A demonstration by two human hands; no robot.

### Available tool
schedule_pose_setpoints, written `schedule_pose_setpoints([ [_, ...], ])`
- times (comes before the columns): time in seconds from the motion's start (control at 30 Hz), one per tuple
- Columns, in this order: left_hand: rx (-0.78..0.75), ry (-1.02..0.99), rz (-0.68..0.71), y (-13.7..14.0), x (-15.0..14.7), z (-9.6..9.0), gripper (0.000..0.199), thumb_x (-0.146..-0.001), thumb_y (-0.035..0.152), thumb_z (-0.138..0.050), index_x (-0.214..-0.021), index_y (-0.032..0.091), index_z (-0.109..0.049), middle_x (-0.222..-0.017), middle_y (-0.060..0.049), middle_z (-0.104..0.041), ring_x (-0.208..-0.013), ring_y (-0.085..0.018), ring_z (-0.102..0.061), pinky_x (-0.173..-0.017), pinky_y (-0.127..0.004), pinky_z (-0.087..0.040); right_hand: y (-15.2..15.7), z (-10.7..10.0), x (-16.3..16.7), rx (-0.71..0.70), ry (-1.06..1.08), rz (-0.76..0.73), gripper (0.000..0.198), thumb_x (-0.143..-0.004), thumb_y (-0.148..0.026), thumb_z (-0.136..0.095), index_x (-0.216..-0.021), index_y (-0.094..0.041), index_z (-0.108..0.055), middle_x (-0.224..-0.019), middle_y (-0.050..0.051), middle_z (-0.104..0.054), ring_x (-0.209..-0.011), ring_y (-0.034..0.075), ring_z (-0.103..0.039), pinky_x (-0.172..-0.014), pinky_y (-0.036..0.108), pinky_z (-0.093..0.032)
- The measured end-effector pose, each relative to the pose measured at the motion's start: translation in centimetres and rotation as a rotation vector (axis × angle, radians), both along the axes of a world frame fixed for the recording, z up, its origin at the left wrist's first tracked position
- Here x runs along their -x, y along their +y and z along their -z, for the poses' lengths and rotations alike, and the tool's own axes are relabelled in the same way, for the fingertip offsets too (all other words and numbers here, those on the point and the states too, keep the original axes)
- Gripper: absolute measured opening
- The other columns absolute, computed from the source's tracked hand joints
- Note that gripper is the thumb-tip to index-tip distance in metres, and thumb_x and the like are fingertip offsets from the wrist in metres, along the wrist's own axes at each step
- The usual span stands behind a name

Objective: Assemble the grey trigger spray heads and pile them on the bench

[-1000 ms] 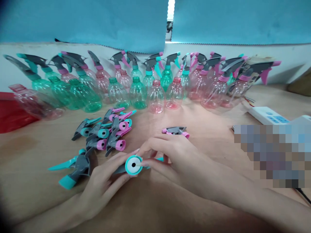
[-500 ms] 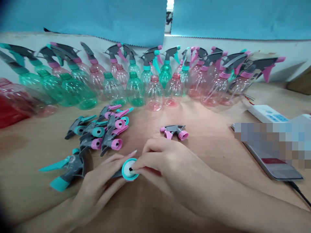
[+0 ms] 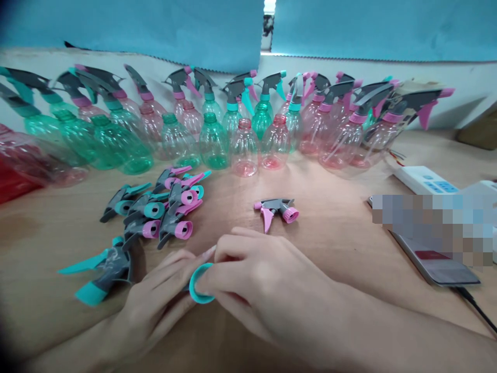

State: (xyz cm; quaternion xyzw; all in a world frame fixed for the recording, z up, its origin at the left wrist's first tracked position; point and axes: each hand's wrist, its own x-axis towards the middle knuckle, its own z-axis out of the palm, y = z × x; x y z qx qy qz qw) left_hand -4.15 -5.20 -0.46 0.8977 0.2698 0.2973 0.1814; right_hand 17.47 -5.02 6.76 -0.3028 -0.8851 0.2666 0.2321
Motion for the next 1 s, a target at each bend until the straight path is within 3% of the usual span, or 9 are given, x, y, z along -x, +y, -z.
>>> schedule_pose_setpoints([
  [0.27,-0.022,0.066,-0.068,0.0,-0.3,-0.7,0.044,-0.096,0.026,-0.04,-0.138,0.016,-0.032,-0.095,-0.006,-0.064,-0.088,-0.018,-0.058,-0.079,-0.029,-0.048,0.6,-0.3,-0.6,-0.082,-0.148,0.097,0.014,-0.087,-0.019,-0.055,-0.085,-0.023,-0.068,-0.08,-0.002,-0.066,-0.075,0.01,-0.059,-0.064,0.022,-0.043],
  [0.43,-0.165,0.059,-0.129,0.2,0.5,-2.0,0.039,-0.093,0.019,-0.045,-0.132,0.019,-0.04,-0.104,-0.005,-0.066,-0.094,-0.017,-0.06,-0.082,-0.031,-0.047,0.1,-0.5,-1.5,-0.089,-0.143,0.09,0.023,-0.09,-0.024,-0.052,-0.108,-0.032,-0.062,-0.096,-0.005,-0.066,-0.084,0.009,-0.06,-0.072,0.02,-0.046],
  [0.53,-0.257,0.063,-0.287,1.0,2.0,-3.3,0.038,-0.092,0.02,-0.046,-0.129,0.024,-0.046,-0.111,-0.003,-0.064,-0.099,-0.02,-0.06,-0.086,-0.033,-0.048,-0.1,-0.3,-2.2,-0.156,-0.183,0.195,0.022,-0.088,-0.034,-0.053,-0.108,-0.036,-0.062,-0.099,-0.005,-0.067,-0.088,0.014,-0.062,-0.07,0.024,-0.048],
  [0.63,-0.211,0.021,-0.585,2.0,4.1,-4.6,0.034,-0.09,0.032,-0.052,-0.123,0.028,-0.052,-0.11,0.001,-0.064,-0.091,-0.02,-0.063,-0.078,-0.031,-0.052,0.3,0.1,-2.5,-0.184,-0.221,0.308,0.017,-0.084,-0.041,-0.056,-0.098,-0.036,-0.066,-0.096,-0.005,-0.068,-0.083,0.016,-0.063,-0.063,0.026,-0.048],
  [0.73,-0.225,0.025,-0.74,2.9,6.1,-5.0,0.031,-0.088,0.034,-0.056,-0.118,0.026,-0.055,-0.104,0.003,-0.065,-0.087,-0.02,-0.064,-0.069,-0.028,-0.053,1.0,0.5,-2.2,-0.18,-0.179,0.293,0.016,-0.084,-0.04,-0.056,-0.095,-0.034,-0.067,-0.096,-0.004,-0.068,-0.082,0.015,-0.063,-0.067,0.027,-0.049],
  [0.87,-0.274,0.071,-0.681,3.7,8.0,-4.2,0.027,-0.088,0.033,-0.054,-0.115,0.029,-0.055,-0.099,0.002,-0.066,-0.084,-0.019,-0.064,-0.076,-0.03,-0.053,1.5,0.3,-0.9,-0.198,-0.137,0.252,0.015,-0.086,-0.031,-0.054,-0.087,-0.027,-0.068,-0.088,-0.002,-0.071,-0.077,0.015,-0.065,-0.067,0.027,-0.05],
  [1.0,-0.303,0.145,-0.62,4.9,9.0,-3.1,0.029,-0.091,0.029,-0.049,-0.119,0.024,-0.053,-0.108,-0.004,-0.063,-0.096,-0.021,-0.061,-0.086,-0.034,-0.05,1.6,-0.1,0.2,-0.248,-0.211,0.25,0.016,-0.087,-0.029,-0.052,-0.09,-0.026,-0.068,-0.093,0.0,-0.071,-0.073,0.016,-0.066,-0.063,0.028,-0.049],
])
